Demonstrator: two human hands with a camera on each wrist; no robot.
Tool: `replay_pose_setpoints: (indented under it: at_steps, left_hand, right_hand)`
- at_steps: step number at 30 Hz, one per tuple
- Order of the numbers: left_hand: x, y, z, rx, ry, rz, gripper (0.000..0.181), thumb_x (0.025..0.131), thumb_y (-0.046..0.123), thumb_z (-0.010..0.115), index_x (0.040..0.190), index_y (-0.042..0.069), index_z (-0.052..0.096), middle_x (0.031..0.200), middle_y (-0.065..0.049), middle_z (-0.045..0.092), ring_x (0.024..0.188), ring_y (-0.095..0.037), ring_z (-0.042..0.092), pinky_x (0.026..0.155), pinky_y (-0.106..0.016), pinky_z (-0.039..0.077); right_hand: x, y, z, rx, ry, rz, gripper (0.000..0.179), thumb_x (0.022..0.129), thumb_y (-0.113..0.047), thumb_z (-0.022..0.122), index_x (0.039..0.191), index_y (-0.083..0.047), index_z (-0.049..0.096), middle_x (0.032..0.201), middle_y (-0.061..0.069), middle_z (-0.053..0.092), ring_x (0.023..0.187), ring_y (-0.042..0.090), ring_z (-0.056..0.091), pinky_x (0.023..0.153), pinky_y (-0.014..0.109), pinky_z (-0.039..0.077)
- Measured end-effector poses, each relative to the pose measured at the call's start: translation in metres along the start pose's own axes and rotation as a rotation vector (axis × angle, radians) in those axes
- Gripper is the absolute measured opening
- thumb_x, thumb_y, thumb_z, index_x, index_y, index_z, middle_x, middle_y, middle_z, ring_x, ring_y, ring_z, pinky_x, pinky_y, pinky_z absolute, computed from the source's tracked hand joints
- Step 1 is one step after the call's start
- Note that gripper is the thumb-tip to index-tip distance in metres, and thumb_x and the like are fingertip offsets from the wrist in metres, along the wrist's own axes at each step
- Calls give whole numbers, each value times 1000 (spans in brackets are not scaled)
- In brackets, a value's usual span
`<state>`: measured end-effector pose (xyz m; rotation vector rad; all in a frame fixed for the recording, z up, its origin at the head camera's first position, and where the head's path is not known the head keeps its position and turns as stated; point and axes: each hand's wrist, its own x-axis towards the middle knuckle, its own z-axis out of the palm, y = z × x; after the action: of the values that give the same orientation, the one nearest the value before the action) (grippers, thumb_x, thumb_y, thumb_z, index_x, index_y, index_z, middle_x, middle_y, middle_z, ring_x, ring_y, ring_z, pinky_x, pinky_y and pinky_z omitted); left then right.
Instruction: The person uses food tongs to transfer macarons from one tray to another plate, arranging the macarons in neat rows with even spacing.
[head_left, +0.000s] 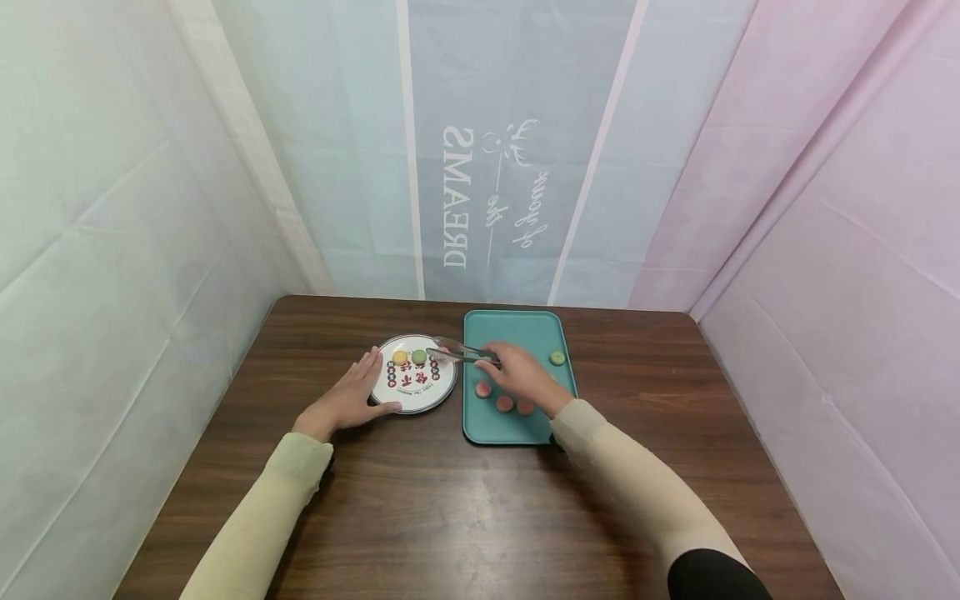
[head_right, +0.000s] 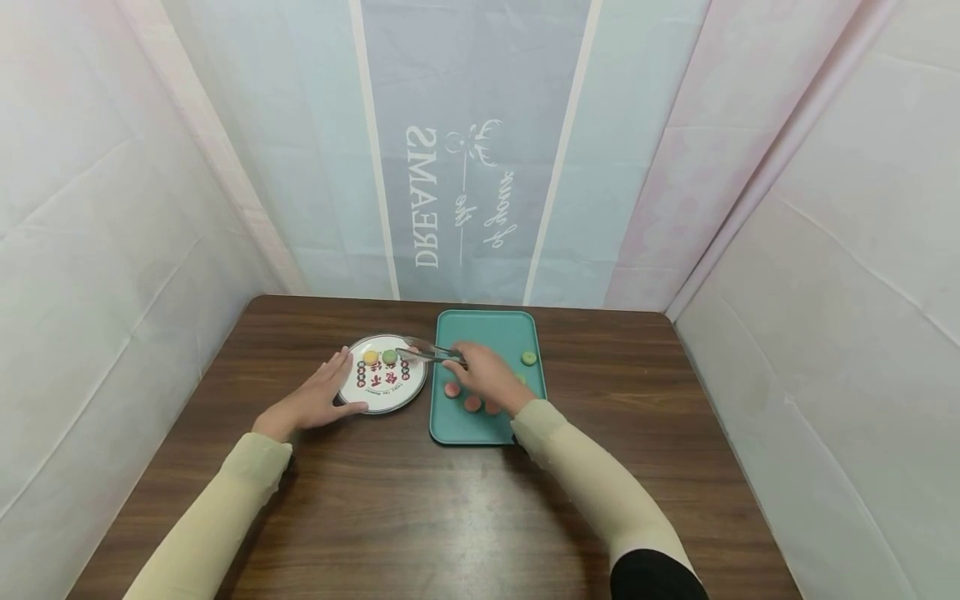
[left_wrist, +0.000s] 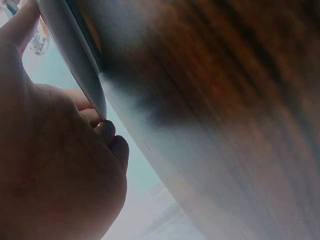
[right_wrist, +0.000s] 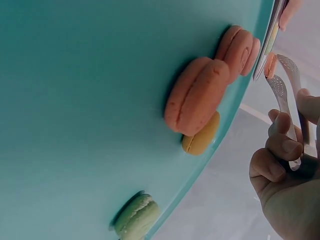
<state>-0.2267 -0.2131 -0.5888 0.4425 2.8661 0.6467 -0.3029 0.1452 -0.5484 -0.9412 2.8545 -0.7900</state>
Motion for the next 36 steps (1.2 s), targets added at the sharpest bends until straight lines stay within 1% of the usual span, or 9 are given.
replay_pose_setpoints:
  at_steps: [4, 8, 12, 17, 25, 31, 36]
  left_hand:
    - [0, 1, -1, -6, 2, 6, 123, 98, 75, 60, 169, -5, 1, 178, -24, -5, 165, -42, 1, 134, -58, 9]
    - [0, 3, -2, 1, -1, -5, 120, 99, 70, 63, 169, -6, 2, 178, -24, -4, 165, -43, 2, 134, -58, 9]
    - [0, 4, -3, 10, -1, -14, 118, 100, 69, 64, 170, -5, 3, 179, -24, -3, 165, -41, 3, 134, -57, 10]
    - [-1, 5, -5, 10, 3, -13, 118, 100, 67, 65, 169, -6, 4, 179, -24, -2, 165, -42, 4, 134, -57, 11]
    - [-1, 6, -7, 3, 0, -14, 118, 99, 68, 65, 169, -6, 4, 178, -24, -2, 165, -42, 3, 134, -57, 10]
    - [-1, 5, -7, -2, -6, -12, 119, 99, 69, 64, 170, -5, 3, 179, -24, -3, 165, -42, 2, 134, -57, 10]
    - [-1, 5, -8, -14, -7, -7, 120, 99, 69, 64, 169, -6, 3, 178, -25, -4, 165, -43, 1, 133, -59, 9]
  right_hand:
    - [3, -3, -1, -22, -8, 1, 37, 110, -35, 65, 133, -7, 70, 105, 2, 72, 84, 13, 64, 74, 40, 55]
    - [5, -5, -1, -23, -6, 0, 35, 110, -35, 65, 130, -7, 71, 105, 4, 72, 85, 15, 65, 75, 41, 56]
    - [7, -7, -1, -25, -9, 4, 35, 110, -35, 65, 131, -7, 71, 109, 5, 73, 90, 16, 67, 78, 41, 58]
    - [10, -8, 1, -34, -18, 27, 38, 110, -36, 65, 133, -7, 70, 115, 6, 73, 98, 18, 69, 83, 43, 59]
    - [13, -10, -1, -56, -27, 6, 30, 109, -35, 66, 124, -9, 72, 97, 1, 69, 82, 15, 64, 73, 40, 55]
    - [16, -11, -1, -71, -41, 7, 25, 110, -35, 66, 118, -12, 71, 91, -1, 66, 78, 14, 61, 70, 38, 53]
    - [17, -11, -1, -59, -47, -6, 26, 110, -35, 65, 121, -12, 71, 95, -2, 67, 80, 12, 62, 71, 37, 53]
